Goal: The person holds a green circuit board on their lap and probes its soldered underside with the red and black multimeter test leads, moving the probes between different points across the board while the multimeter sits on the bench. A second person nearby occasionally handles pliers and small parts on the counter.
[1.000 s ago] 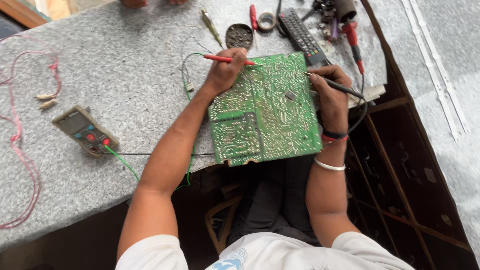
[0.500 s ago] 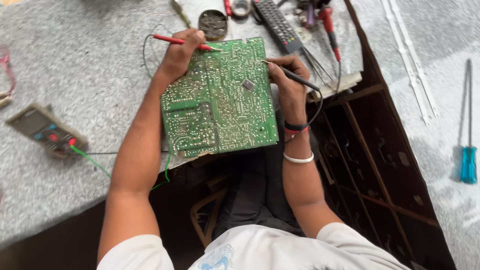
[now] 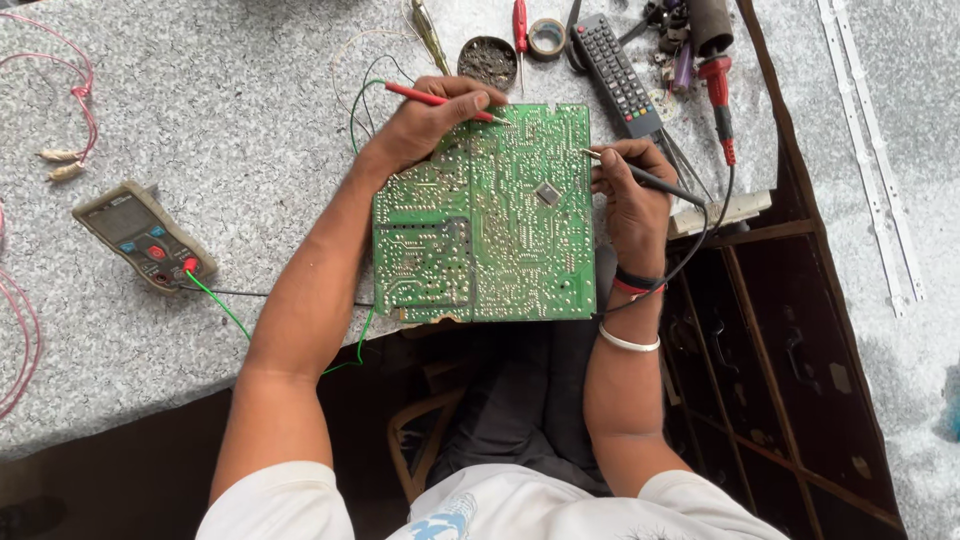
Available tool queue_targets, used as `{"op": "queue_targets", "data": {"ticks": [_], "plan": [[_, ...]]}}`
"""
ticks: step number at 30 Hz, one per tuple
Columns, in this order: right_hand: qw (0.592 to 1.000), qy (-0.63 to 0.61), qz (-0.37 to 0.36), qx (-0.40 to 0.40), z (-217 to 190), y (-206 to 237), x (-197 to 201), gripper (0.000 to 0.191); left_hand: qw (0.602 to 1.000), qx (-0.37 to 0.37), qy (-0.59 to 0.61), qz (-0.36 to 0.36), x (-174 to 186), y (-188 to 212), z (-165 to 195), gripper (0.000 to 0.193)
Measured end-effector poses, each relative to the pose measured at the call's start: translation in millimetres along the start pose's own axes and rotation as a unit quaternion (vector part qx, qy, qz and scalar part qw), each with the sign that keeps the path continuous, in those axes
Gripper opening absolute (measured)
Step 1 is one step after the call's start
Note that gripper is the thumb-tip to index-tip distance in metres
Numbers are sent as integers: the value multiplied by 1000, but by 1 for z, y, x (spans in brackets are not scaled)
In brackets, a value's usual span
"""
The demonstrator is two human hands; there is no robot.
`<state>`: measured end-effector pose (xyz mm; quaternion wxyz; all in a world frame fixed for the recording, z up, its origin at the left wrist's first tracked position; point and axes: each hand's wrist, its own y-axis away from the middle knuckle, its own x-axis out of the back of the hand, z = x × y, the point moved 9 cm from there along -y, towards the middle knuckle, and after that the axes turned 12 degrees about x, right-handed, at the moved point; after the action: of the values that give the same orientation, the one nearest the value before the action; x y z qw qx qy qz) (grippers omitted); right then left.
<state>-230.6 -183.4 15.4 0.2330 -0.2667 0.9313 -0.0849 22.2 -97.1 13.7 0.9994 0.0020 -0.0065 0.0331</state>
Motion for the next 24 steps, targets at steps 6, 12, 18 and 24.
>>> {"op": "queue_targets", "data": {"ticks": [6,12,18,24], "plan": [[999,37,18,27,3,-6,9,16,999,-17,-31,22,-3,0,-4,42],[1000,17,9,22,9,-5,13,18,996,-64,-50,37,-3,3,-1,49],[999,20,-2,30,8,-2,11,18,992,-69,-76,71,0,11,4,54],[996,65,-20,54,3,0,9,22,994,-77,-55,62,-2,11,7,52]]}}
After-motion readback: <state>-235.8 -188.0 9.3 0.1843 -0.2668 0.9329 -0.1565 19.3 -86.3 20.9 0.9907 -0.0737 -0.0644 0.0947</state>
